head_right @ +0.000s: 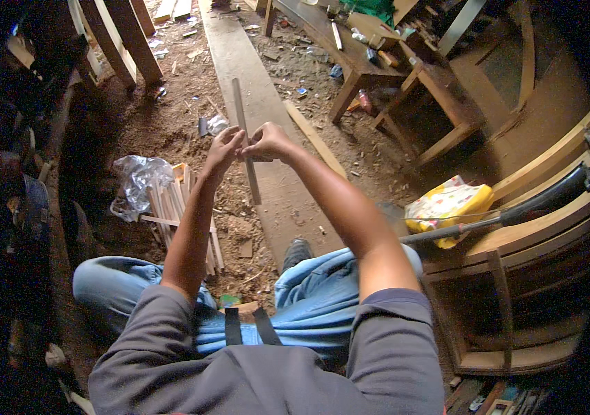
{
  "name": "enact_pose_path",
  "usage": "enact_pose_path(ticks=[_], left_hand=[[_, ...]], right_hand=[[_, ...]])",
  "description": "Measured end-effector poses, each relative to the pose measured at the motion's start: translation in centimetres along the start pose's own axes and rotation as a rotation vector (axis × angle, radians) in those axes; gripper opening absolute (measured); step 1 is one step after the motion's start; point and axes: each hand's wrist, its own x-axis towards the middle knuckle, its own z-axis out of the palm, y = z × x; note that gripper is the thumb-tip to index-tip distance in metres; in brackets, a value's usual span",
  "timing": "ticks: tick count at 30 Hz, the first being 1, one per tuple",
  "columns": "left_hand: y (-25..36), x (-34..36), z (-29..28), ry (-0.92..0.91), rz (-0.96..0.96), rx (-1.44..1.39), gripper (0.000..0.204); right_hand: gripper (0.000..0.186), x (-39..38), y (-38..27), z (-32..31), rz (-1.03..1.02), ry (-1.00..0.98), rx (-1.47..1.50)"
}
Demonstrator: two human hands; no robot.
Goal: The person sits on the floor and uses a small knife to shave and shape thin wooden sticks. They hold the sticks in one hand and carefully pare the edges with the knife in the other, rotating the sticks to work on different sides.
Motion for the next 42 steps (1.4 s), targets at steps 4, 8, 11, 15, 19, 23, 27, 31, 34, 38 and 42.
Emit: enact_pose_path(ticks=[4,8,11,15,19,23,27,31,34,38,42], left_hand=[[1.3,-1.5,1.6,-0.024,-0.086,0.046,0.036],[1.7,-2.7,3.7,-0.044,-0.058,-0.193,0.036],[1.6,-3.2,5.1,-0.023,-0.073,-0.213,0.042],[1.3,-3.4,6.6,0.068,-0.068,-0.362,0.037],[1.4,-3.3,6.6,0.177,-0.059,-0.456,0.030],[1.6,-3.1,5.9,0.157,-0.128,-0.328,0.032],[1.8,-3.3,5.8,-0.028,-0.273,-0.442,0.039],[2.4,-3.9,6.8,-0.181,-0.281,-0.466,0.035],[3.0,-4.4,7.3,-0.249,-0.250,-0.454,0.030],[3.5,-5.2,7.8,-0.277,-0.214,-0.390,0.035],[4.1,-5.7,8.1,-0.271,-0.209,-0.412,0.040]], right_hand=[[0.020,-4.8,-1.4,-2.9,-0.116,-0.123,-0.261],[0.023,-9.6,-0.6,-4.6,-0.069,-0.134,0.056],[0.030,-11.3,-0.2,-5.7,0.053,-0.159,0.244],[0.029,-11.5,0.0,-6.2,0.033,-0.066,0.244],[0.025,-11.5,0.4,-5.9,-0.086,0.069,0.206],[0.021,-11.8,0.2,-5.8,-0.156,0.247,0.033],[0.021,-12.0,-1.0,-5.5,-0.360,0.478,-0.062],[0.017,-12.5,-2.0,-4.8,-0.595,0.620,-0.162],[0.022,-12.5,-2.2,-4.5,-0.583,0.546,-0.183],[0.028,-12.4,-2.2,-4.0,-0.668,0.453,-0.263],[0.034,-12.4,-2.6,-3.6,-0.705,0.412,-0.313]])
